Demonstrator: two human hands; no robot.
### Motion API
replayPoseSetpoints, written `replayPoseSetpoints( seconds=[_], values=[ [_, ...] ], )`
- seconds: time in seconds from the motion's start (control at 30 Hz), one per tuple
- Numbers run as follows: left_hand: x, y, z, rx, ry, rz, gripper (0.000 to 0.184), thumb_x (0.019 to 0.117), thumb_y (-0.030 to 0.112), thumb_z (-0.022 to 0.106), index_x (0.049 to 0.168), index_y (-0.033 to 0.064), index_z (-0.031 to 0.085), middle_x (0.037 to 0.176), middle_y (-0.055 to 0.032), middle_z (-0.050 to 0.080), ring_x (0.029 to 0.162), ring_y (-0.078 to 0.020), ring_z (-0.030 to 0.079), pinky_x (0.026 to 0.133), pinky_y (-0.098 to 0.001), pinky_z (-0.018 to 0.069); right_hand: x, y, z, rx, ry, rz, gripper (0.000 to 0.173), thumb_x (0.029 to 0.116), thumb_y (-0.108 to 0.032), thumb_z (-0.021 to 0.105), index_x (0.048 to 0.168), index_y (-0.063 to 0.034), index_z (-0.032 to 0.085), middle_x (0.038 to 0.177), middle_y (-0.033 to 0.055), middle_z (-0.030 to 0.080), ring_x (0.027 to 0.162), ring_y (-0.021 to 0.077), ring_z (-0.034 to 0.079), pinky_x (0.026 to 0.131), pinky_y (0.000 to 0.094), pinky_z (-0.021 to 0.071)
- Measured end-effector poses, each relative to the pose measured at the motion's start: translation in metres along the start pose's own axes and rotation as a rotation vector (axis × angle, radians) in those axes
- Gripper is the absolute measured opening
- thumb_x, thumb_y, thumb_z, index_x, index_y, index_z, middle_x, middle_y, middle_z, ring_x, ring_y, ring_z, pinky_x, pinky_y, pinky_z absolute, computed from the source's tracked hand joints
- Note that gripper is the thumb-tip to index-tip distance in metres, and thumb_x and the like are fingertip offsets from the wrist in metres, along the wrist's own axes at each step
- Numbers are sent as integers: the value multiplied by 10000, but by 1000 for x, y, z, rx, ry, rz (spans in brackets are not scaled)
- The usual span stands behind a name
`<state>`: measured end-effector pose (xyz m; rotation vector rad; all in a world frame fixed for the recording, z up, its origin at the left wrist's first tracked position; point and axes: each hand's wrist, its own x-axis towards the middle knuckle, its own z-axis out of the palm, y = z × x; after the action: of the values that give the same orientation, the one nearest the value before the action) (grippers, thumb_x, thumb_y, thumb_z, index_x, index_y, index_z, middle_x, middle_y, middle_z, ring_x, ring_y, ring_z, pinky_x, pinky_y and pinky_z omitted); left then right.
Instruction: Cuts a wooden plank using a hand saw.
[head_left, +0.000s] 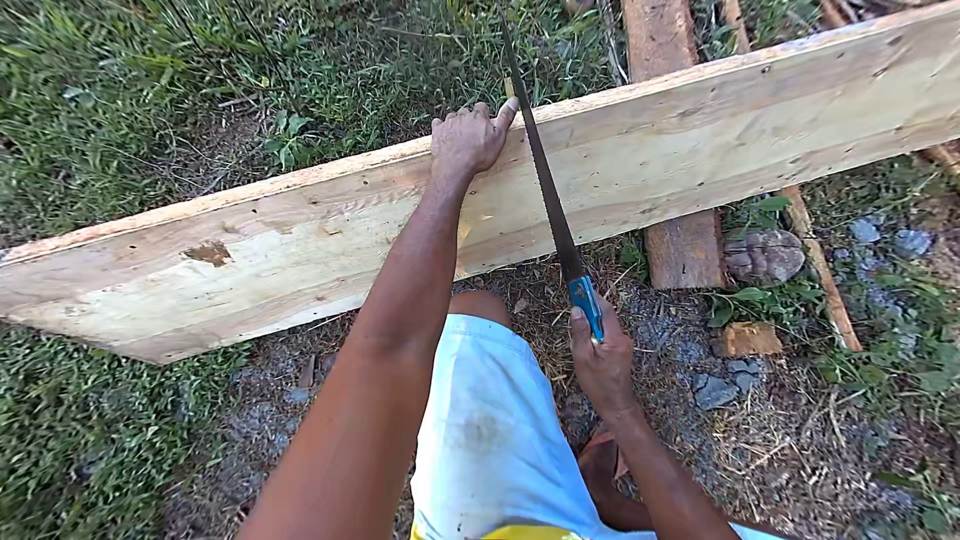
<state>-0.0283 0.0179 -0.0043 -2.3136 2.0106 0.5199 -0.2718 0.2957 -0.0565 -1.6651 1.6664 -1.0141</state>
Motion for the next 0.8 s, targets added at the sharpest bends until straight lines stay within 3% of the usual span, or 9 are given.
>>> replayPoseSetpoints(
  seconds=[0.23,0.4,0.5,0.57,0.7,0.8],
  values=[
    [-1,2,2,26,6,-21,988,961,792,31,1339,78,599,1314,-204,652,1295,-375,582,1072,-627,392,-12,2,-1,-3,48,-16,417,1070,-265,547,1321,60,621,811,60,704,581,38,624,544,224,560],
    [-7,4,4,34,32,-36,974,968,784,39,1323,77,607,1297,-194,660,1287,-362,587,1077,-618,392,92,-18,48,-82,-7,-19,425,1083,-297,501,1358,18,579,772,133,671,600,237,644,581,433,560],
    [-8,4,4,39,42,-30,976,962,792,37,1307,80,609,1286,-188,663,1284,-356,588,1071,-609,399,136,-30,77,27,94,-89,389,1079,-268,537,1373,-20,598,807,96,686,616,167,641,596,347,553],
    [-8,4,3,36,34,-20,977,961,792,33,1311,82,607,1284,-191,663,1280,-357,590,1058,-617,404,133,-36,71,39,79,-73,393,1080,-280,538,1396,-53,589,823,84,686,622,153,634,596,334,546],
    [-9,5,0,41,7,-6,992,957,795,24,1349,82,590,1311,-199,651,1290,-370,581,1050,-627,403,93,-36,42,-45,-20,37,424,1090,-339,504,1450,-117,541,775,105,658,576,222,616,535,428,537],
    [-6,5,1,48,5,-10,1002,949,803,14,1347,86,589,1304,-194,655,1284,-370,585,1053,-623,403,59,-24,24,-65,-2,18,418,1072,-298,538,1425,-78,579,772,80,680,587,156,622,573,359,553]
  ],
)
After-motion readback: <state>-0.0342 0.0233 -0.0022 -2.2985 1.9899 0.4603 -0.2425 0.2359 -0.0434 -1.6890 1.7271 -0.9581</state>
